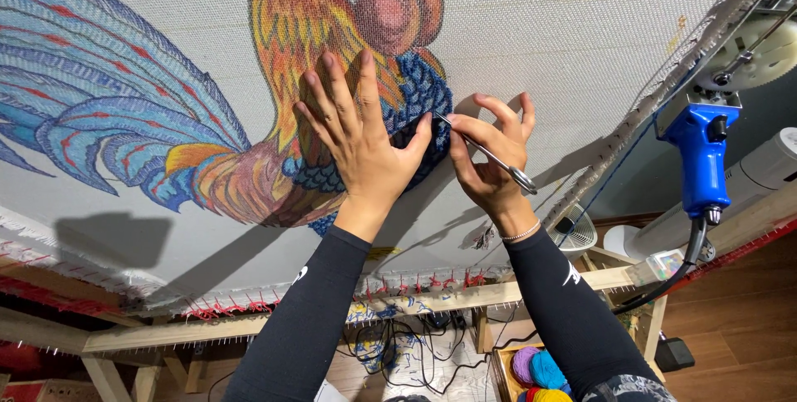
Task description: The person trims or adjusts the threads on a tufted rug with a rooster design on a large frame.
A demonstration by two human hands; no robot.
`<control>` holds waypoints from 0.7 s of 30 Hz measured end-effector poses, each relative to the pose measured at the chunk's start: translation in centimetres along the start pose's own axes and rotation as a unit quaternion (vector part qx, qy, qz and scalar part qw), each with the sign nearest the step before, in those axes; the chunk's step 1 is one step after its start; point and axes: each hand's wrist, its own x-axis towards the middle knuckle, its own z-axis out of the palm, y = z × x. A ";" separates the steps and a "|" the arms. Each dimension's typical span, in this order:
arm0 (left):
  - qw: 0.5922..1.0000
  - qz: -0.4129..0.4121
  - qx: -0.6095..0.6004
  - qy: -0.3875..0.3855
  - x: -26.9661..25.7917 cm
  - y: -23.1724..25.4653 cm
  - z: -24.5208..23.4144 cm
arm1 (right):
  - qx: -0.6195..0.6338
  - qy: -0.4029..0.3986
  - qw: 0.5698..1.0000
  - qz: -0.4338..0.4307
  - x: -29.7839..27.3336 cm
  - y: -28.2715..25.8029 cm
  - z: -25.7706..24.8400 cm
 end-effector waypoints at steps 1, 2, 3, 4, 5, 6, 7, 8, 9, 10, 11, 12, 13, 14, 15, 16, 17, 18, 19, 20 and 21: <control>1.000 0.000 0.000 0.000 0.1 -0.1 0.0 | 0.000 0.000 1.000 0.000 0.1 0.1 0.1; 1.000 0.001 -0.001 -0.002 0.0 -0.1 0.0 | 0.002 0.002 1.000 0.001 0.0 0.1 0.1; 1.000 0.001 -0.003 -0.003 0.0 -0.1 0.0 | 0.005 0.004 1.000 0.001 0.0 0.1 0.0; 1.000 0.001 -0.003 -0.004 0.0 -0.1 -0.1 | 0.005 0.004 1.000 0.001 0.0 0.1 0.1; 1.000 -0.001 -0.004 -0.006 0.0 0.0 -0.2 | -0.006 0.004 1.000 -0.004 0.1 0.1 0.2; 1.000 -0.003 -0.004 -0.008 0.0 0.1 -0.4 | -0.017 0.003 1.000 -0.009 0.1 0.1 0.3; 1.000 -0.002 -0.004 -0.008 0.1 0.0 -0.5 | -0.017 0.004 1.000 -0.009 0.2 0.1 0.4; 1.000 -0.004 -0.005 -0.015 0.1 0.1 -0.5 | -0.020 0.001 1.000 -0.008 0.1 0.1 0.3; 1.000 -0.006 -0.006 -0.021 0.1 0.1 -0.6 | -0.024 -0.002 1.000 -0.008 0.1 0.1 0.3; 1.000 -0.006 -0.006 -0.021 0.2 0.1 -0.6 | -0.024 -0.002 1.000 -0.008 0.1 0.0 0.1; 1.000 -0.005 -0.004 -0.023 0.2 0.0 -0.6 | -0.011 0.000 1.000 -0.005 0.1 -0.1 0.0; 1.000 -0.004 -0.002 -0.025 0.2 0.0 -0.6 | 0.001 0.001 1.000 -0.002 0.0 -0.1 -0.2; 1.000 -0.003 -0.002 -0.025 0.2 0.1 -0.8 | 0.001 0.001 1.000 -0.002 -0.1 -0.2 -0.2; 1.000 -0.003 -0.004 -0.027 0.2 0.2 -0.9 | 0.010 0.004 1.000 -0.002 -0.1 -0.2 -0.3; 1.000 -0.003 -0.007 -0.028 0.2 0.2 -1.0 | 0.019 0.008 1.000 -0.001 -0.2 -0.3 -0.4; 1.000 -0.004 -0.007 -0.029 0.1 0.2 -1.1 | 0.019 0.007 1.000 0.000 -0.2 -0.5 -0.3; 0.999 -0.003 -0.011 -0.032 0.1 0.2 -1.1 | 0.016 0.005 1.000 -0.006 -0.3 -0.7 -0.3; 0.999 -0.002 -0.014 -0.035 0.1 0.1 -1.2 | 0.013 0.004 1.000 -0.011 -0.2 -0.9 -0.2; 0.999 -0.002 -0.013 -0.035 0.1 0.1 -1.3 | 0.014 0.004 1.000 -0.011 -0.2 -0.8 -0.2; 0.999 -0.002 -0.013 -0.038 0.1 0.1 -1.5 | 0.009 0.000 1.000 -0.015 -0.2 -0.8 -0.1; 0.999 -0.002 -0.013 -0.041 0.2 0.1 -1.6 | 0.004 -0.003 1.000 -0.019 -0.2 -0.8 0.0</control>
